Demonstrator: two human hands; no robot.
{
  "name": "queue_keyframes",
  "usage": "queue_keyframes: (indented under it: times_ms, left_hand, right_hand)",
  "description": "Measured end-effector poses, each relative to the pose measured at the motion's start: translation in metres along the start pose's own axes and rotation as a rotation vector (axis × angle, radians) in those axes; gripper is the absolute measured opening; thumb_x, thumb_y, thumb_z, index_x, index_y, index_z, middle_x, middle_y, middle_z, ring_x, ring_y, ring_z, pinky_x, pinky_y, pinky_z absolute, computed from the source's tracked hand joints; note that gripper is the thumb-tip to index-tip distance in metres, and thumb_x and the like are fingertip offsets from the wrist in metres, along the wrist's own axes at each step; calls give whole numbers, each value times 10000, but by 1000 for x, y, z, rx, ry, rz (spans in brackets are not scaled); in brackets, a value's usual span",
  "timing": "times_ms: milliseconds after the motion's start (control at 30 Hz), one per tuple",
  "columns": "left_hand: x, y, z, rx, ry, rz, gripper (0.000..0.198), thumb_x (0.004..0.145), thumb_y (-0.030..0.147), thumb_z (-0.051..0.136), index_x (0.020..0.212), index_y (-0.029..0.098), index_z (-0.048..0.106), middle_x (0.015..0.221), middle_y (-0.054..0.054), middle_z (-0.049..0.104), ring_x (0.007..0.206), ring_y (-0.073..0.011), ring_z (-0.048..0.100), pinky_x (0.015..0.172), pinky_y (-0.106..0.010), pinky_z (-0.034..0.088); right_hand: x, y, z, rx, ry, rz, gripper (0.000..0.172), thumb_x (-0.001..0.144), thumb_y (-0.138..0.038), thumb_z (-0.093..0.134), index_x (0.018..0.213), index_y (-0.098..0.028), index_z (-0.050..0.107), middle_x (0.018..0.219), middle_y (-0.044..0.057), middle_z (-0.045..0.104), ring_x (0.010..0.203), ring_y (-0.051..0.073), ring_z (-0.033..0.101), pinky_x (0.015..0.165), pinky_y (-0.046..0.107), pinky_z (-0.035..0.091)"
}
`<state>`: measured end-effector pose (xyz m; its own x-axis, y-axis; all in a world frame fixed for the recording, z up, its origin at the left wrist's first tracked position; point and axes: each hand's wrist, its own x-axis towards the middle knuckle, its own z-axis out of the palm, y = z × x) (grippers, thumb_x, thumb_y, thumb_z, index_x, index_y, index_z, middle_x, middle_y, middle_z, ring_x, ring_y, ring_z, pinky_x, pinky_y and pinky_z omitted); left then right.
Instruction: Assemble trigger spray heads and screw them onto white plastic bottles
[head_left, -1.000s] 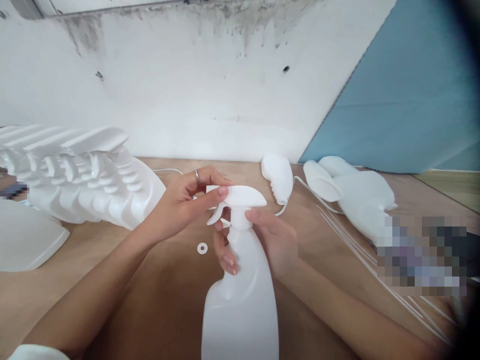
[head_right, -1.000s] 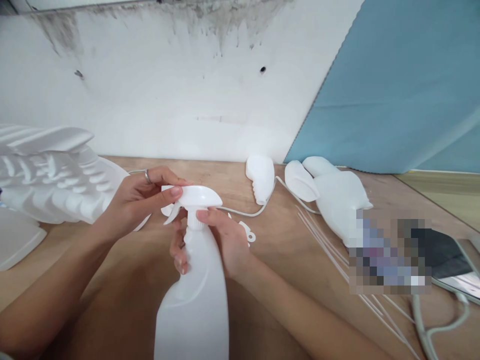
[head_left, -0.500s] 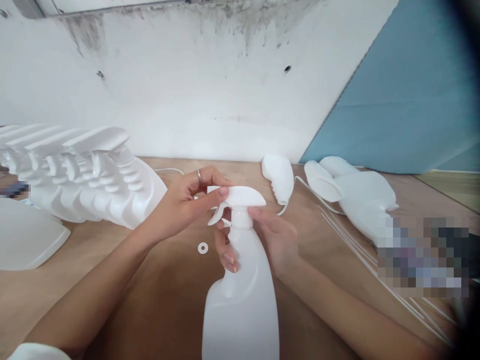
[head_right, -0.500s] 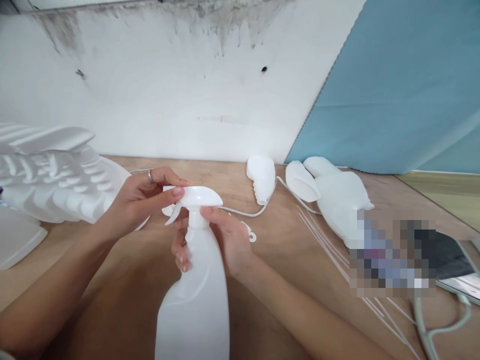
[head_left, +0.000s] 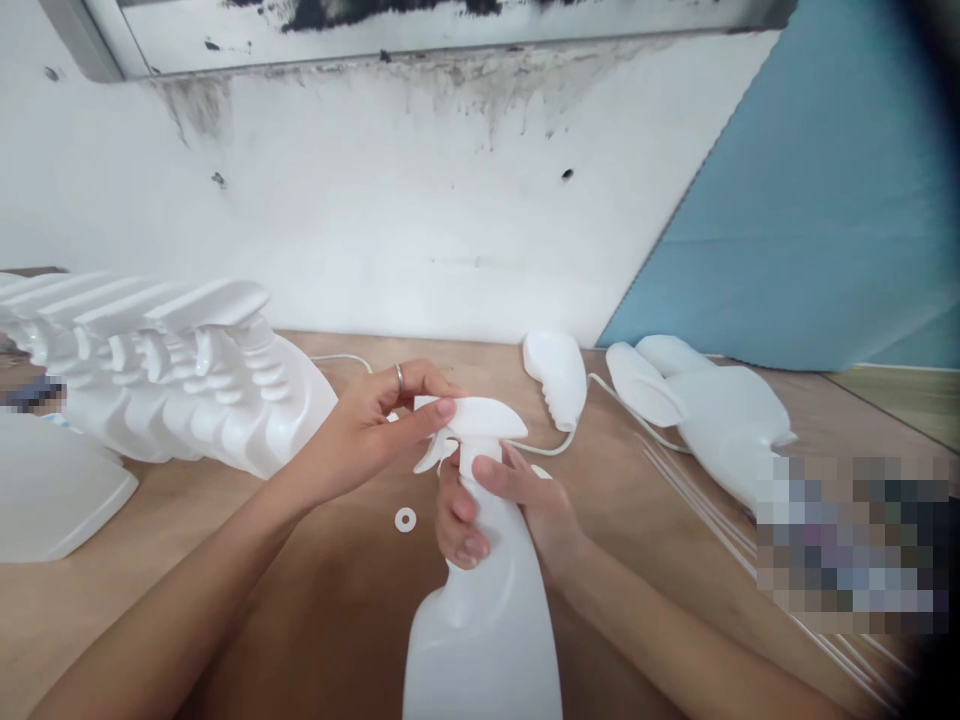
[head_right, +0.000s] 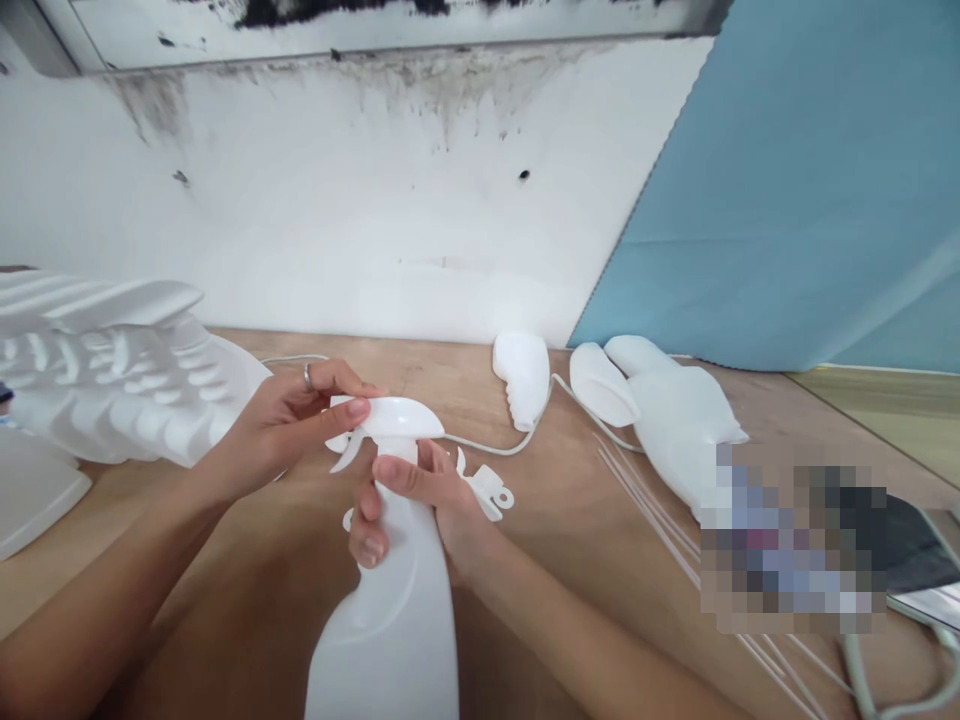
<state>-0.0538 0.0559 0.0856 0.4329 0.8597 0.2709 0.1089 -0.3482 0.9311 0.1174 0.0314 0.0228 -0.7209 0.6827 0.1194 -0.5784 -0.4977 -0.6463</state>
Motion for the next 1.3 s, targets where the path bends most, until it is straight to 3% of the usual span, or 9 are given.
queue_keyframes:
  times_ms: [67,233,433,633,900,1033,1133,1233,1300]
  left_hand:
    - [2,-2,1,21,-2,10,177,901,361,618,864,189,631,866,-18,671,796,-142,616,696,-236,466]
    - [4,-5,1,1,-40,3,151,908,342,613,872,195,616,799,1,661,734,-124,600,659,-225,444]
    - [4,-8,0,-29,1,-18,165,883,351,646,867,188,626,860,-16,676,789,-139,611,698,-238,457]
    - [4,-9,1,-9,-21,-27,143,897,336,630,906,193,626,801,15,654,720,-102,583,641,-206,430]
    - [5,-13,6,-41,16,-41,174,907,350,609,912,177,625,788,11,634,675,-91,570,590,-194,433]
    - [3,-15,21,-54,179,-91,253,893,378,617,1095,226,615,906,0,588,667,-83,554,546,-189,431]
    - [-5,-17,31,-82,397,-140,409,871,393,633,1249,297,508,1127,-27,507,762,-103,593,562,-208,472]
    - [-23,-28,35,-78,503,-128,352,887,387,615,1205,291,498,1187,-32,488,951,-140,592,770,-251,508]
    - [-42,-38,38,-48,471,-146,297,912,399,586,1180,304,501,1177,-18,513,1015,-146,560,871,-266,474]
  right_hand:
    - [0,0,-1,-2,-4,5,335,855,-400,640,676,-133,548,543,-1,525,452,107,492,487,253,387]
    - [-1,0,-1,39,51,-33,292,861,-464,530,931,-183,570,690,12,608,490,126,511,503,264,379]
    - [-1,-1,-2,21,28,14,346,896,-416,546,674,-153,509,527,23,538,465,119,479,500,252,363]
    - [-1,0,0,38,71,-37,279,882,-453,538,877,-174,541,693,21,606,516,125,528,525,262,398]
    - [-2,-1,0,-43,104,-82,315,922,-430,562,802,-140,554,618,14,558,493,117,520,514,259,401]
    - [-1,-6,-4,-102,97,-9,440,930,-500,504,725,-118,578,539,27,533,490,121,503,528,262,400]
    - [1,-12,-9,-166,76,87,395,895,-518,536,875,-130,604,491,13,538,433,122,461,496,261,386]
    - [3,-19,-12,-226,115,112,310,890,-453,568,886,-145,601,456,-7,523,394,105,425,462,235,361]
    - [4,-25,-13,-241,166,60,290,890,-427,574,777,-160,570,464,-18,512,400,89,428,459,213,352]
